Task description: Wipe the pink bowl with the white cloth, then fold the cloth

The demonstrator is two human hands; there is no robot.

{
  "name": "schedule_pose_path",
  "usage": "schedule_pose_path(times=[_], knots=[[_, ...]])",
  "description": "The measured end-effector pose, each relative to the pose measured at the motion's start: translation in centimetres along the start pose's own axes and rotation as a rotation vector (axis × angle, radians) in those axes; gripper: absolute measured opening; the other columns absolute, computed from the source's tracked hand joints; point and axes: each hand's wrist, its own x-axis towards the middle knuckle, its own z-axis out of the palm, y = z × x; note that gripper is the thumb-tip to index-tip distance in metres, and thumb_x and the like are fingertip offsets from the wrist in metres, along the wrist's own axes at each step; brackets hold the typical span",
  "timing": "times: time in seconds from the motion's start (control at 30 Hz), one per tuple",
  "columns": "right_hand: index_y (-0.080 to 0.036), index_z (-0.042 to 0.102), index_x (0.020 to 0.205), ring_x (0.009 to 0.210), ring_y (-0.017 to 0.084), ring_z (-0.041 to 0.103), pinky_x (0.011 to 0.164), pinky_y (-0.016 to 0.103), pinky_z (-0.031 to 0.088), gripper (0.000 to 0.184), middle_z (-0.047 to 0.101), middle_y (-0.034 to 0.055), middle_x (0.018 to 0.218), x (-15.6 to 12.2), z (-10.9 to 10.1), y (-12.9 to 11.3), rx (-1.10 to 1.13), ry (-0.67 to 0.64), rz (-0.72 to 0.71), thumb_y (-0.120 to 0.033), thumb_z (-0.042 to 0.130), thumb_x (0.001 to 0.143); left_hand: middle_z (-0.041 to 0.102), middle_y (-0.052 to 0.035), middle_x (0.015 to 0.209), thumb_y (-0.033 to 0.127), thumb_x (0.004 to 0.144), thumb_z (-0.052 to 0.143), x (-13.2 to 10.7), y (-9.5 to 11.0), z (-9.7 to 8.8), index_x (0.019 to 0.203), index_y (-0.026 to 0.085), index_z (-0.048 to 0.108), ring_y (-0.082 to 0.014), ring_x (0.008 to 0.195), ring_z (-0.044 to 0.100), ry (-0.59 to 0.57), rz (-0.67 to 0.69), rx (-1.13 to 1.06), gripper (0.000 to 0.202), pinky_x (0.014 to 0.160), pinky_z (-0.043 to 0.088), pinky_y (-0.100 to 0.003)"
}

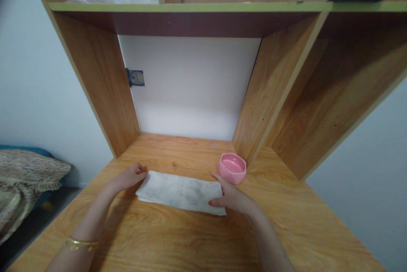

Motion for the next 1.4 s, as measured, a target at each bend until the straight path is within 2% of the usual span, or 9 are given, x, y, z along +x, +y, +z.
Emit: schedule_pose_path(times=[0.1,0.3,0.4,0.5,0.7,0.93,1.13,1.27,1.4], knots=[[-0.013,0.025,0.130,0.038,0.011,0.049,0.033,0.021,0.036,0.081,0.053,-0.0065,0.053,-0.1,0.2,0.2,-0.040,0.032,0.061,-0.028,0.063,0.060,0.060,-0.0033,0.065,0.026,0.061,0.055,-1.4,0.3,-0.2,0.071,0.018,0.052,-0.0227,0.069,0.057,-0.016,-0.027,0.045,0.013,0.061,0.038,-0.027],[-0.011,0.022,0.130,0.029,0.012,0.044,0.029,0.022,0.035,0.074,0.042,-0.0110,0.039,-0.7,0.3,-0.1,-0.085,0.080,0.119,-0.029,0.055,0.066,0.060,-0.0031,0.069,0.016,0.064,0.051,-3.6,0.1,1.1,0.085,0.016,0.050,-0.0206,0.069,0.058,-0.051,-0.003,0.070,0.021,0.060,0.038,-0.025],[-0.013,0.030,0.124,0.028,0.009,0.038,0.028,0.019,0.029,0.066,0.035,-0.0131,0.039,-1.3,0.3,0.3,-0.087,0.164,0.078,-0.028,0.055,0.065,0.060,-0.0078,0.078,0.018,0.068,0.050,-5.1,0.6,1.8,0.095,0.014,0.048,-0.0213,0.069,0.058,0.033,0.012,0.142,0.027,0.059,0.038,-0.026],[-0.015,0.031,0.124,0.030,0.008,0.036,0.029,0.018,0.027,0.062,0.034,-0.0126,0.042,-2.0,0.2,1.3,-0.108,0.210,0.056,-0.028,0.052,0.067,0.053,-0.0132,0.102,0.022,0.075,0.044,-7.1,2.1,3.2,0.101,0.017,0.050,-0.0225,0.071,0.058,0.223,0.026,0.236,0.027,0.057,0.038,-0.028],[-0.018,0.034,0.123,0.040,0.010,0.037,0.039,0.021,0.028,0.057,0.033,-0.0106,0.047,-2.7,0.3,2.6,-0.167,0.285,-0.013,-0.025,0.049,0.069,0.051,-0.0071,0.117,0.014,0.078,0.035,-11.2,6.0,8.3,0.106,0.023,0.055,-0.0212,0.084,0.059,-0.057,0.302,0.096,0.036,0.069,0.042,-0.026],[-0.011,0.034,0.121,0.042,0.010,0.031,0.042,0.021,0.022,0.054,0.026,-0.0113,0.047,-3.7,-0.8,1.7,-0.250,0.375,-0.009,-0.021,0.044,0.069,0.033,-0.0033,0.136,0.003,0.070,0.034,-13.3,8.5,11.2,0.128,0.020,0.037,-0.0235,0.091,0.059,-0.352,0.290,0.372,0.060,0.077,0.047,-0.032],[-0.014,0.028,0.126,0.041,0.009,0.029,0.041,0.020,0.021,0.058,0.024,-0.0117,0.047,-3.7,1.1,-3.4,-0.187,0.433,-0.152,-0.019,0.042,0.070,0.020,-0.0068,0.140,0.002,0.065,0.041,-14.2,9.0,13.4,0.135,0.021,0.022,-0.0276,0.080,0.063,-0.434,0.328,0.489,0.075,0.065,0.051,-0.037],[-0.018,0.030,0.126,0.044,0.010,0.038,0.042,0.019,0.025,0.056,0.035,-0.0096,0.050,-1.9,4.4,-6.7,-0.296,0.338,-0.226,-0.017,0.041,0.072,0.019,-0.0065,0.139,0.006,0.067,0.045,-14.5,8.7,14.6,0.135,0.023,0.018,-0.0290,0.077,0.063,-0.427,0.321,0.492,0.075,0.061,0.052,-0.039],[-0.018,0.030,0.128,0.052,0.012,0.045,0.047,0.020,0.027,0.058,0.047,-0.0051,0.057,-0.1,7.3,-8.3,-0.502,0.270,-0.213,-0.015,0.044,0.072,0.025,-0.0070,0.138,0.007,0.070,0.040,-14.5,7.5,14.4,0.134,0.025,0.022,-0.0294,0.073,0.064,-0.385,0.242,0.515,0.069,0.058,0.052,-0.039]])
